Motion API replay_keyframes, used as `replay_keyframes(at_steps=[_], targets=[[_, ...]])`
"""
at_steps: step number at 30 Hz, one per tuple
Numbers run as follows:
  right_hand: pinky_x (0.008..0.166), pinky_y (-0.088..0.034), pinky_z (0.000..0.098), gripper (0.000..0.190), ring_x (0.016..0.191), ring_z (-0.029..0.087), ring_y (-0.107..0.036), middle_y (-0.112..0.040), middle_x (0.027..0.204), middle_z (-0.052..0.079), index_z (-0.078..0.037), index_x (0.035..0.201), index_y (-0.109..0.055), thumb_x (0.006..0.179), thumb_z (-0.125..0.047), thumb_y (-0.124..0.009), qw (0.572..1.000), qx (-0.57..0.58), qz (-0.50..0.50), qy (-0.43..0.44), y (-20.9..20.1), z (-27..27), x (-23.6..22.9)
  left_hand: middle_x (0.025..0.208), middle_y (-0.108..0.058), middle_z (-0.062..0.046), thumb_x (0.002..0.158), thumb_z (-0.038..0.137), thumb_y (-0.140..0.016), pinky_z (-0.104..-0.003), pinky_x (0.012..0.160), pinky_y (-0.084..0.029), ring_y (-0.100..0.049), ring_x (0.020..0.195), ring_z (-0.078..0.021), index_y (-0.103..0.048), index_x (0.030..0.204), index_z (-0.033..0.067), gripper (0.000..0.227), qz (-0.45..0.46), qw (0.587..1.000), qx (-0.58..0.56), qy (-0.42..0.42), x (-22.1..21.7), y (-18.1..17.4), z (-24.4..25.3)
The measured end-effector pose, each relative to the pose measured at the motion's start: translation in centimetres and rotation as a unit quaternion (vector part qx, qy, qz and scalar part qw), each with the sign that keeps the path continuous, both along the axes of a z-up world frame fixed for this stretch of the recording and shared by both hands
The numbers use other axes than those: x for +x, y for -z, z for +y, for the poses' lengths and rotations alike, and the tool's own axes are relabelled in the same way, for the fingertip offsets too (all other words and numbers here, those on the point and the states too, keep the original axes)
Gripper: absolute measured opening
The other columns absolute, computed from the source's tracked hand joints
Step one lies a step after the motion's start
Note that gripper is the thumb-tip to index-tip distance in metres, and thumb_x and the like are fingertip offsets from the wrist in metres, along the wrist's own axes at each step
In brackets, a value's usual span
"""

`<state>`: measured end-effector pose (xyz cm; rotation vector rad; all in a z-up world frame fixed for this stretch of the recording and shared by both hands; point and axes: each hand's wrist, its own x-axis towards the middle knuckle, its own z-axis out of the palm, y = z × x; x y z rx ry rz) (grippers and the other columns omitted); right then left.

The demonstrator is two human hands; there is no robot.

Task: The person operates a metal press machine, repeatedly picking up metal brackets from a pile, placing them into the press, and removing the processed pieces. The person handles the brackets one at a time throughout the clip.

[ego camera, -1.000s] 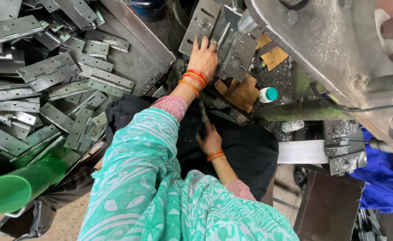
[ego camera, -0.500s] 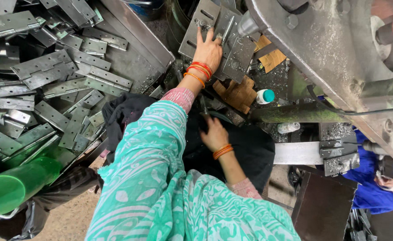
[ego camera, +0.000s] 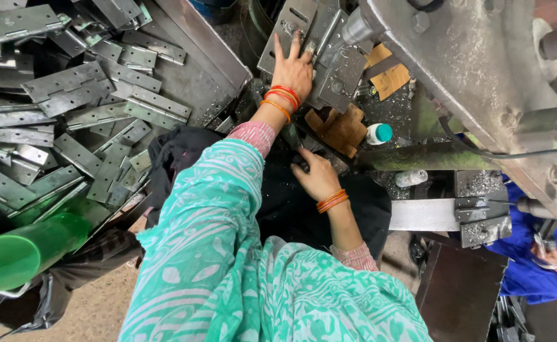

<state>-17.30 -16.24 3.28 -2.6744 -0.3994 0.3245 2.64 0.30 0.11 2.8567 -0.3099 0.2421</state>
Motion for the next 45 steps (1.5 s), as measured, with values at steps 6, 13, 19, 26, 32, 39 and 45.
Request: replay_keyframes(at_steps=[6, 13, 19, 26, 32, 39, 45], targets=[[0.083, -0.057, 0.0481, 0.056, 0.101, 0.040, -0.068, -0.065, 0.117, 0.018, -0.020, 0.133, -0.062, 0.079, -0.024, -0.076, 0.998, -0.011, -0.012, 0.056, 4.9, 1.6, -3.4, 0.148, -0.055, -0.002, 0.105, 0.035, -0.045, -0.080, 0.114, 0.000, -0.017, 0.154, -0.0377, -0.077, 0.119, 0.0114, 0.042, -0.017, 1.000, -0.002, -0.009, 1.6, -0.3, -0.1], [0.082, -0.058, 0.0499, 0.053, 0.100, 0.043, -0.067, -0.062, 0.123, 0.021, -0.023, 0.133, -0.061, 0.082, -0.023, -0.075, 0.997, 0.017, -0.012, 0.079, 7.9, 1.4, -5.2, 0.143, -0.058, -0.003, 0.103, 0.035, -0.046, -0.077, 0.114, -0.001, -0.020, 0.152, -0.0369, -0.074, 0.120, 0.0105, 0.041, -0.031, 0.999, -0.029, 0.001, 1.6, 0.2, 0.3], [0.085, -0.056, 0.0506, 0.055, 0.102, 0.042, -0.067, -0.068, 0.113, 0.021, -0.014, 0.135, -0.058, 0.084, -0.030, -0.071, 0.998, -0.034, 0.016, 0.043, 1.5, 1.4, -1.9, 0.137, -0.062, -0.002, 0.099, 0.035, -0.052, -0.076, 0.114, -0.001, -0.033, 0.144, -0.0342, -0.078, 0.111, 0.0106, 0.037, -0.037, 0.999, 0.009, 0.014, -0.2, -3.0, 1.6], [0.090, -0.055, 0.0486, 0.045, 0.103, 0.041, -0.069, -0.073, 0.106, 0.022, -0.010, 0.124, -0.066, 0.086, -0.033, -0.071, 0.999, -0.042, 0.021, 0.006, -3.7, 2.8, 0.3, 0.119, -0.068, -0.001, 0.093, 0.028, -0.059, -0.077, 0.118, -0.002, -0.041, 0.138, -0.0315, -0.078, 0.107, 0.0160, 0.027, 0.064, 0.990, 0.108, 0.064, -6.1, -6.0, 2.5], [0.091, -0.056, 0.0482, 0.049, 0.105, 0.040, -0.070, -0.074, 0.109, 0.021, -0.011, 0.127, -0.066, 0.085, -0.035, -0.070, 0.998, -0.038, 0.040, 0.033, -4.2, 3.0, -0.3, 0.121, -0.068, -0.005, 0.095, 0.027, -0.054, -0.075, 0.116, -0.008, -0.046, 0.132, -0.0322, -0.079, 0.099, 0.0107, 0.030, -0.134, 0.985, 0.103, 0.046, -9.5, -2.3, 2.6], [0.094, -0.052, 0.0485, 0.063, 0.112, 0.044, -0.065, -0.068, 0.119, 0.026, -0.008, 0.142, -0.055, 0.094, -0.047, -0.066, 0.999, 0.011, 0.020, 0.044, -3.7, 1.9, -0.2, 0.117, -0.068, -0.008, 0.099, 0.023, -0.056, -0.069, 0.120, -0.019, -0.051, 0.123, -0.0295, -0.076, 0.105, 0.0048, 0.028, -0.186, 0.981, 0.033, 0.053, -8.5, -2.9, 2.6], [0.091, -0.056, 0.0387, 0.060, 0.104, 0.029, -0.074, -0.073, 0.120, 0.019, -0.009, 0.142, -0.056, 0.092, -0.038, -0.070, 0.983, 0.120, -0.025, 0.139, -2.7, 0.1, 2.0, 0.107, -0.070, -0.010, 0.079, 0.007, -0.065, -0.052, 0.110, -0.038, -0.060, 0.109, -0.0319, -0.073, 0.100, 0.0024, 0.023, -0.202, 0.954, -0.214, 0.066, -10.0, -6.1, 5.0]])
